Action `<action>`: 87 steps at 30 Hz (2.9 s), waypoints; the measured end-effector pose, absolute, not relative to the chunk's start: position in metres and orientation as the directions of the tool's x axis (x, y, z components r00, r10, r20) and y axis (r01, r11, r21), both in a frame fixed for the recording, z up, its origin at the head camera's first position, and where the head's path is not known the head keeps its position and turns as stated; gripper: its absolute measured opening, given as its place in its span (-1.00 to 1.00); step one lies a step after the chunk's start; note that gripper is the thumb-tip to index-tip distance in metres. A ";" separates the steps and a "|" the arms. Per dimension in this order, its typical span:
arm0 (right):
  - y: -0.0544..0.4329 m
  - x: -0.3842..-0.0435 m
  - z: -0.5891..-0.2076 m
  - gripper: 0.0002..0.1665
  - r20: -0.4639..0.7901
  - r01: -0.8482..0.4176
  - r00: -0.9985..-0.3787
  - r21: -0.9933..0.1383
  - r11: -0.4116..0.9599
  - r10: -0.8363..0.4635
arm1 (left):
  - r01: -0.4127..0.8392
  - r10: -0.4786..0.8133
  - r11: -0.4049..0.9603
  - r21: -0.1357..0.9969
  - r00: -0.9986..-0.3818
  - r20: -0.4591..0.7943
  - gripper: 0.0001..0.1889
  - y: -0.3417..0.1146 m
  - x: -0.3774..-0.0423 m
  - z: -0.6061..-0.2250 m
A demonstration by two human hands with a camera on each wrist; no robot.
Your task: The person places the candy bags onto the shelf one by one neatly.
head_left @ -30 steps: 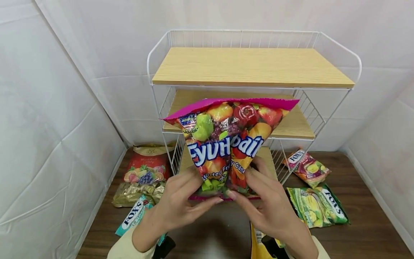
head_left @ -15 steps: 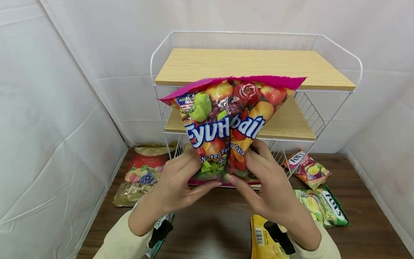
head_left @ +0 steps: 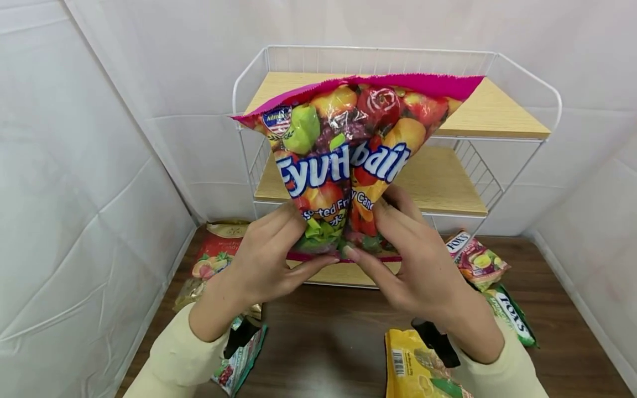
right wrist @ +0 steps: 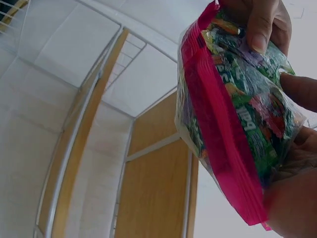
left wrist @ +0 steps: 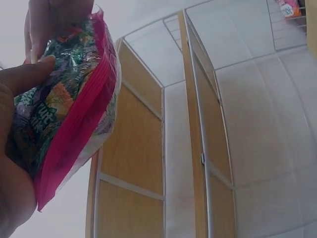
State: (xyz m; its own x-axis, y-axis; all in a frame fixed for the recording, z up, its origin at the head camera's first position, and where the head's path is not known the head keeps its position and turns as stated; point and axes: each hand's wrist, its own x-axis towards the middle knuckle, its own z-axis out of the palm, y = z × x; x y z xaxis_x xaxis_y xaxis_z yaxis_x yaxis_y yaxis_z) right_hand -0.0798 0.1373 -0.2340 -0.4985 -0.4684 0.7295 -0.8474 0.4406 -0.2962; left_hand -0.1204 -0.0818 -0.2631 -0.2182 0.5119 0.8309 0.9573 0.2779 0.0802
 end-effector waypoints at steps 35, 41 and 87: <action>0.149 -0.097 -0.220 -0.42 0.662 -0.880 -0.439 -0.181 0.439 -0.607 | 0.948 0.471 0.232 0.218 -0.306 0.827 -0.38 -0.077 -0.132 -0.255; 0.150 -0.095 -0.215 -0.49 0.651 -0.849 -0.488 -0.197 0.491 -0.582 | 0.933 0.467 0.237 0.269 -0.352 0.811 -0.37 -0.076 -0.131 -0.249; 0.128 -0.096 -0.203 -0.53 0.563 -0.400 -0.823 -0.489 0.775 -0.070 | 0.882 0.430 0.380 0.280 -0.436 0.790 0.12 -0.083 -0.125 -0.245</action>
